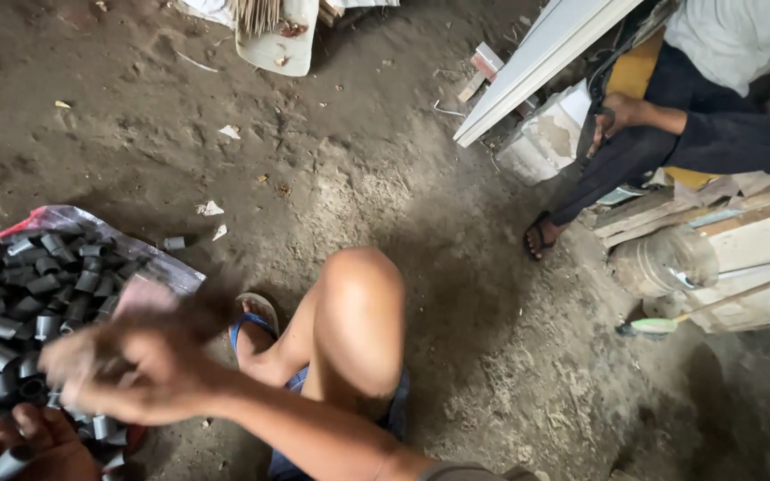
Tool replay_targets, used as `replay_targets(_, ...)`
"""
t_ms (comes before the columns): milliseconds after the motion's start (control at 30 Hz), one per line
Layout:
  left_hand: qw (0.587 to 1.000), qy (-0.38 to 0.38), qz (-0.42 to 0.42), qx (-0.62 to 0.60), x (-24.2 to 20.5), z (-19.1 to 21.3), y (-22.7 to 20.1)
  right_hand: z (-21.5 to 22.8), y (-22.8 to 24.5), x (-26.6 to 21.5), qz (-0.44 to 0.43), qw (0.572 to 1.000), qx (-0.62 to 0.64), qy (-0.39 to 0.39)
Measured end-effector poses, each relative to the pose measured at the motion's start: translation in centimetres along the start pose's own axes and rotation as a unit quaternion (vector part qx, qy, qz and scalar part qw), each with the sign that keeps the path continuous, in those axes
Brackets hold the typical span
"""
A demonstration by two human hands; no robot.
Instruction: The person sits on the floor and wipes small gray cylindrical parts with a cloth, then places them into a plastic bag. The person handles the parts one by one, wiping them before stacking them inside the bag.
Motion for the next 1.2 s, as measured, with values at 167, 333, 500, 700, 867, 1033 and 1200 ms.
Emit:
replay_targets(167, 0.971, -0.075, -0.178, 0.142, -0.8, -1.6, 3.3, -6.1, -8.8, -5.3, -0.289, 0.915, -0.026, 0.280)
replay_targets(333, 0.910, -0.248, 0.302, 0.138, 2.0, -5.3, -2.2, -6.6, -12.3, -6.1, -0.303, 0.905, -0.032, 0.296)
replay_targets(500, 0.956, -0.067, 0.282, 0.038, 0.2, 0.0, -0.6, -6.7, -11.4, -6.5, -0.341, 0.884, 0.055, 0.316)
replay_targets(700, 0.989, 0.007, 0.141, 0.039, -1.1, -4.5, -2.0, -6.6, -12.6, -7.2, -0.394, 0.861, 0.120, 0.299)
replay_targets(867, 0.917, 0.257, 0.072, -0.295, 1.7, 0.0, 0.6, -7.5, -14.4, -8.5, -0.397, 0.874, 0.096, 0.266)
replay_targets(1033, 0.958, 0.024, 0.079, -0.276, -0.4, -0.5, -1.2, -9.4, -19.3, -11.2, -0.444, 0.828, 0.266, 0.215)
replay_targets(1200, 0.924, -0.006, 0.068, -0.376, -0.3, -2.2, -1.8, -10.0, -19.8, -11.7, -0.484, 0.811, 0.265, 0.193)
Point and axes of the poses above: each hand's wrist, its own x-axis towards the middle knuckle, its own z-axis out of the back of the hand, y = z × x, the point moved 2 cm from there along x, towards the middle knuckle, and after that the axes turned 3 degrees about x, right-handed, at the moved point
